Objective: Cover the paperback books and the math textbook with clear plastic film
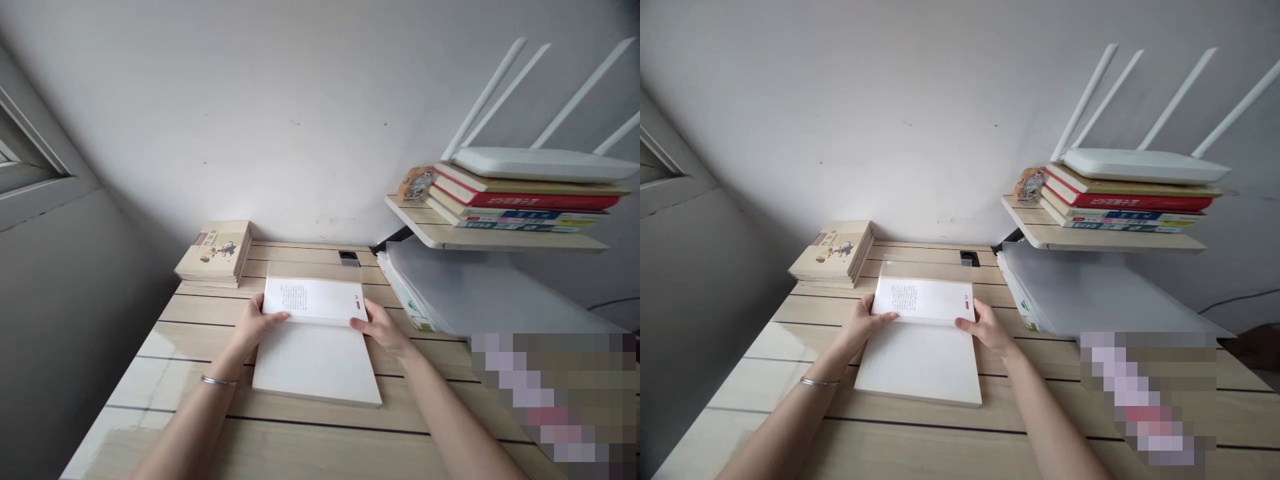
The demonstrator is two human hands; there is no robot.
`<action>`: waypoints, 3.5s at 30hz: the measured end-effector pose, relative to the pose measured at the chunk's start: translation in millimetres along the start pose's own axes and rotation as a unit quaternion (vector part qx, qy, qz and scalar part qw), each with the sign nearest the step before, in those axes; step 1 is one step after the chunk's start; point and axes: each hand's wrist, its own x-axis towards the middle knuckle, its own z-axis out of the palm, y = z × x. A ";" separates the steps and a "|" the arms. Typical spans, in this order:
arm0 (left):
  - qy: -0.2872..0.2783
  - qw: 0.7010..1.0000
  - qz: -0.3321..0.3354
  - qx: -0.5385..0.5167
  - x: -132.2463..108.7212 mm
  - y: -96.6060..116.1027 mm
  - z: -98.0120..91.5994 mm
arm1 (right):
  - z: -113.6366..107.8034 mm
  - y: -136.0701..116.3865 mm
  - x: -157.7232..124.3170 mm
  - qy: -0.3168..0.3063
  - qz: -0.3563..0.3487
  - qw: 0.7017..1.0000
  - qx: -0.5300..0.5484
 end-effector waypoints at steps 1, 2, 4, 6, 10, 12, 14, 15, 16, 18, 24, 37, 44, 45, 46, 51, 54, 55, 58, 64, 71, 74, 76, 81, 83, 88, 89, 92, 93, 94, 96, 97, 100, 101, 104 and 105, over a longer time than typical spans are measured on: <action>0.000 1.000 0.002 -0.002 1.0 -1.4 -0.2 | -0.9 -1.8 -0.6 -0.011 0.004 1.000 0.000; 0.001 1.000 0.003 -0.004 1.8 -2.3 -0.3 | -1.0 -2.8 -1.0 -0.010 0.009 1.000 -0.001; 0.003 1.000 0.001 -0.007 2.5 -2.4 -0.2 | 0.7 -2.6 -1.1 0.011 0.025 1.000 0.002; -0.001 1.000 -0.006 -0.013 1.8 -1.0 -0.1 | 3.6 -0.5 -0.7 0.033 0.040 0.999 0.012; -0.024 0.999 -0.014 -0.038 -1.4 2.0 0.1 | 7.5 4.4 1.1 0.066 0.039 0.997 0.019; -0.023 0.999 -0.014 -0.044 -2.4 2.0 0.0 | 7.8 6.2 2.0 0.079 0.031 0.996 0.008; -0.002 0.999 -0.011 -0.033 -1.8 0.4 -0.3 | 8.2 7.9 2.6 0.088 0.024 0.996 -0.002; 0.013 1.000 -0.006 -0.021 -0.9 -1.2 -0.4 | 8.6 8.8 2.9 0.092 0.021 0.995 -0.006; 0.026 1.000 0.002 -0.005 0.4 -3.2 -0.5 | 9.3 9.6 3.2 0.097 0.018 0.995 -0.010; 0.054 0.998 0.023 0.036 3.9 -8.3 0.0 | 11.3 10.9 3.9 0.112 0.012 0.993 -0.019; 0.124 0.987 0.051 0.091 14.6 -18.6 6.7 | 18.8 13.9 7.1 0.167 -0.008 0.984 -0.054; 0.001 0.999 0.012 0.030 0.8 2.0 -6.9 | 11.0 12.7 4.4 0.154 -0.004 0.988 -0.012; 0.097 0.989 0.060 0.094 7.8 -11.0 0.7 | 3.3 5.7 0.6 0.078 0.024 0.997 0.017; 0.106 0.987 0.065 0.100 8.8 -11.8 1.8 | 2.8 5.8 0.4 0.073 0.023 0.997 0.016; 0.113 0.986 0.067 0.103 9.9 -12.5 2.7 | 2.5 6.2 0.5 0.073 0.020 0.997 0.012; 0.133 0.982 0.066 0.117 15.1 -14.9 4.6 | 6.0 13.1 4.6 0.122 0.006 0.992 -0.024; 0.113 0.985 0.067 0.115 13.2 -11.4 2.3 | 10.7 15.9 7.1 0.166 -0.010 0.986 -0.025; 0.087 0.989 0.063 0.106 11.4 -9.4 1.1 | 11.5 15.7 7.4 0.179 -0.012 0.983 -0.025; 0.000 0.997 0.031 0.070 5.4 -3.9 -2.0 | 9.3 11.2 6.4 0.177 -0.006 0.984 -0.012; 0.018 0.998 0.025 0.046 2.4 -1.7 0.3 | -1.1 -1.1 1.8 0.045 0.037 0.998 0.024; -0.021 0.999 0.016 -0.027 2.0 -0.6 2.4 | 3.1 4.6 3.0 0.061 0.008 0.995 0.074; -0.001 1.000 0.014 -0.021 3.0 -3.0 2.7 | 5.3 5.8 2.5 0.061 0.000 0.994 0.091; 0.011 1.000 0.019 -0.015 3.6 -5.1 3.0 | 7.2 5.6 1.8 0.061 0.001 0.994 0.093; 0.030 0.999 0.014 -0.006 3.3 -8.5 4.4 | 10.7 5.9 2.5 0.095 -0.009 0.993 0.070; 0.032 0.999 0.011 -0.007 3.9 -9.6 4.8 | 11.4 7.4 3.9 0.128 -0.015 0.991 0.047; 0.058 0.998 0.027 0.010 7.8 -13.1 4.4 | 13.7 13.6 6.5 0.183 -0.024 0.983 -0.010; 0.065 0.997 0.033 0.019 8.3 -13.5 4.3 | 14.2 15.3 6.9 0.192 -0.025 0.981 -0.020; 0.081 0.995 0.041 0.043 8.8 -13.8 5.1 | 15.5 20.7 8.1 0.216 -0.030 0.975 -0.049; 0.086 0.994 0.042 0.049 9.0 -13.8 5.7 | 15.9 22.1 8.4 0.222 -0.034 0.973 -0.058; 0.092 0.993 0.042 0.054 9.4 -14.0 6.5 | 16.3 23.0 8.7 0.227 -0.038 0.971 -0.064; 0.101 0.992 0.043 0.060 11.0 -14.4 7.8 | 17.2 23.1 8.7 0.232 -0.046 0.969 -0.066; 0.105 0.992 0.043 0.063 11.9 -14.7 8.2 | 17.6 22.3 8.3 0.230 -0.049 0.970 -0.061; 0.111 0.990 0.046 0.071 13.3 -14.0 7.1 | 18.2 17.1 6.2 0.207 -0.047 0.977 -0.029; 0.104 0.991 0.049 0.070 12.7 -13.1 6.1 | 18.0 15.0 5.2 0.194 -0.045 0.980 -0.015; 0.041 0.997 0.050 0.047 8.3 -9.3 2.4 | 15.9 10.5 2.8 0.151 -0.039 0.988 0.024; 0.021 0.998 0.045 0.038 6.6 -8.3 1.4 | 14.9 9.9 2.3 0.138 -0.037 0.989 0.035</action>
